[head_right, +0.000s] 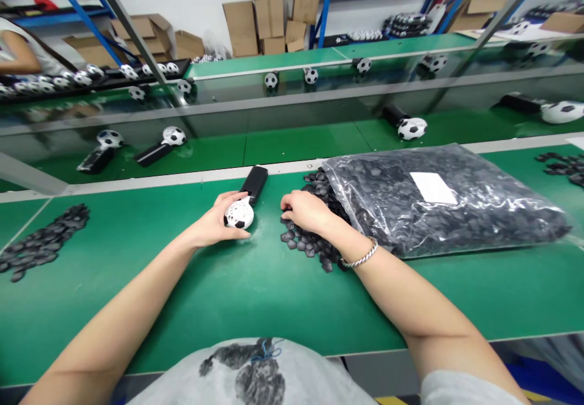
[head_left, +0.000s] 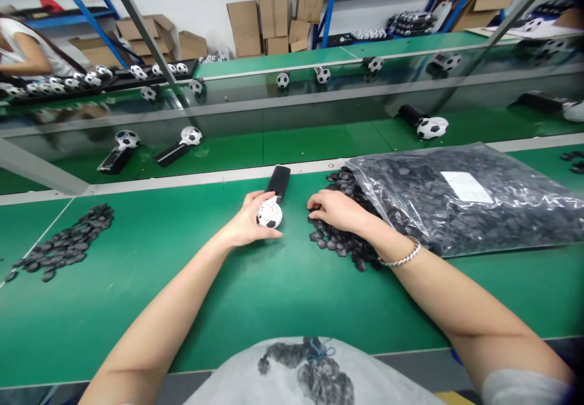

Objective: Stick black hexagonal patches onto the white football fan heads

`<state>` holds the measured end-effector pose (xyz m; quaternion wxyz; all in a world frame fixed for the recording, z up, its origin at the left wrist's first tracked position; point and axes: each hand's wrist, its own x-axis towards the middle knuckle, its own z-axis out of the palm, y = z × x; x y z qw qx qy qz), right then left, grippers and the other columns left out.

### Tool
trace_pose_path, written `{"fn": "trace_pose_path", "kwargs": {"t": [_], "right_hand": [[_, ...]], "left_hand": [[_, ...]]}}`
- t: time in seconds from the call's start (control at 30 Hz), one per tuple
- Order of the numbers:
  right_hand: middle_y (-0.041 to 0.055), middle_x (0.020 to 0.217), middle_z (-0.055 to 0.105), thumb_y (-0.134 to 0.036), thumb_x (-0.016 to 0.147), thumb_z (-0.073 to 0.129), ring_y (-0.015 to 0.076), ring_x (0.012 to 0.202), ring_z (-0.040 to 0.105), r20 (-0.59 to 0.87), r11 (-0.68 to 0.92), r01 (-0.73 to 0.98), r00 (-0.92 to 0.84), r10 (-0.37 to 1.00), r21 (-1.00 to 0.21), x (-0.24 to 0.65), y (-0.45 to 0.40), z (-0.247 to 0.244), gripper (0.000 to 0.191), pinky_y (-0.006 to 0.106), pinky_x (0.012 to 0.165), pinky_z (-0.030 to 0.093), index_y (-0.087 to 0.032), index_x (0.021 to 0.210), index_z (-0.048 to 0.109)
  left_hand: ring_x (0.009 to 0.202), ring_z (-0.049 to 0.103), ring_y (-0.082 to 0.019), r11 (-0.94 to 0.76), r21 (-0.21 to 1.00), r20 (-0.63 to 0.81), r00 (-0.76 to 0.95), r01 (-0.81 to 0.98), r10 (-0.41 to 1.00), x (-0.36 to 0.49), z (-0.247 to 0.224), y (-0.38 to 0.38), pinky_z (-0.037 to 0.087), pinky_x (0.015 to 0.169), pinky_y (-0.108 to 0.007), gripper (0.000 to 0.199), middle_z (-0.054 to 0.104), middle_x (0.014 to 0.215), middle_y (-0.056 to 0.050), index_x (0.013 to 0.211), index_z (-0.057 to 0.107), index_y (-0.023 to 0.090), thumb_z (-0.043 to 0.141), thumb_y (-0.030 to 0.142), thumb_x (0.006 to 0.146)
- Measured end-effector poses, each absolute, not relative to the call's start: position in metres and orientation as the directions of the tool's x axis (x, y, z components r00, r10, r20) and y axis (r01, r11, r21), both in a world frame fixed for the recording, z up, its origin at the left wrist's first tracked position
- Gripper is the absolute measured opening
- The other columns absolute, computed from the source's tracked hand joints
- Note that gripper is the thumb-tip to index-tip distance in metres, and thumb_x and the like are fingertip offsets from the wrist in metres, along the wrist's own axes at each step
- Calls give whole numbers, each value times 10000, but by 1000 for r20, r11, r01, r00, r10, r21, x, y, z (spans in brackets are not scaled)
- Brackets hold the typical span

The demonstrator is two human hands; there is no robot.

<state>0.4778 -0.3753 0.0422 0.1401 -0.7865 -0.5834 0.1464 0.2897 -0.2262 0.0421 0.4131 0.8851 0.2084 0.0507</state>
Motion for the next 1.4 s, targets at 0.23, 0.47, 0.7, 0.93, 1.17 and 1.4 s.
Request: {"fn": "trace_pose_path", "kwargs": {"t": [0.23,0.47,0.7,0.93,1.17,1.4], "right_hand": [[40,840,673,-107,787,516,164,754,606,11,-228,852,264,964,-471,473,-378,56,149,254,683,433,-176,829,642],[-2,765,644,-151,772,588,117,693,586,120,12,694,108,987,-720,447,-379,62,79,224,660,446,-177,835,627],[43,872,614,-143,852,481,153,843,542,295,254,749,-83,952,-612,440,-376,50,188,279,753,448,-211,888,652],[69,909,642,-156,849,483,179,822,532,377,296,784,-86,922,-545,430,-371,44,172,320,744,448,-175,980,593],[57,917,648,-142,836,509,149,818,576,412,287,744,-18,911,-603,432,-370,36,167,277,744,456,-165,984,582],[28,841,652,-195,799,597,142,790,579,447,280,755,20,894,-594,433,-368,32,115,269,731,422,-175,912,587]], "left_hand": [[1203,408,-256,-622,769,-30,980,147,194,286,44,-222,298,1035,-436,606,396,1292,-69,1199,458,250,679,230,635],[1106,474,-261,-648,738,-66,975,191,212,286,51,-232,372,967,-413,621,492,1160,-76,1164,477,216,723,317,602],[1035,521,-240,-637,750,-67,978,178,195,285,52,-234,424,897,-372,609,518,1168,-62,1193,435,200,673,246,635],[1005,526,-233,-642,750,19,964,161,264,289,46,-242,421,894,-363,476,538,1075,-48,1084,504,200,674,298,651],[975,527,-215,-641,750,43,955,163,294,290,46,-246,426,858,-340,409,546,1024,-38,1038,524,203,666,292,665],[969,525,-214,-638,747,28,951,185,308,291,47,-248,423,858,-335,392,541,1023,-33,1030,525,200,634,232,655]]}}
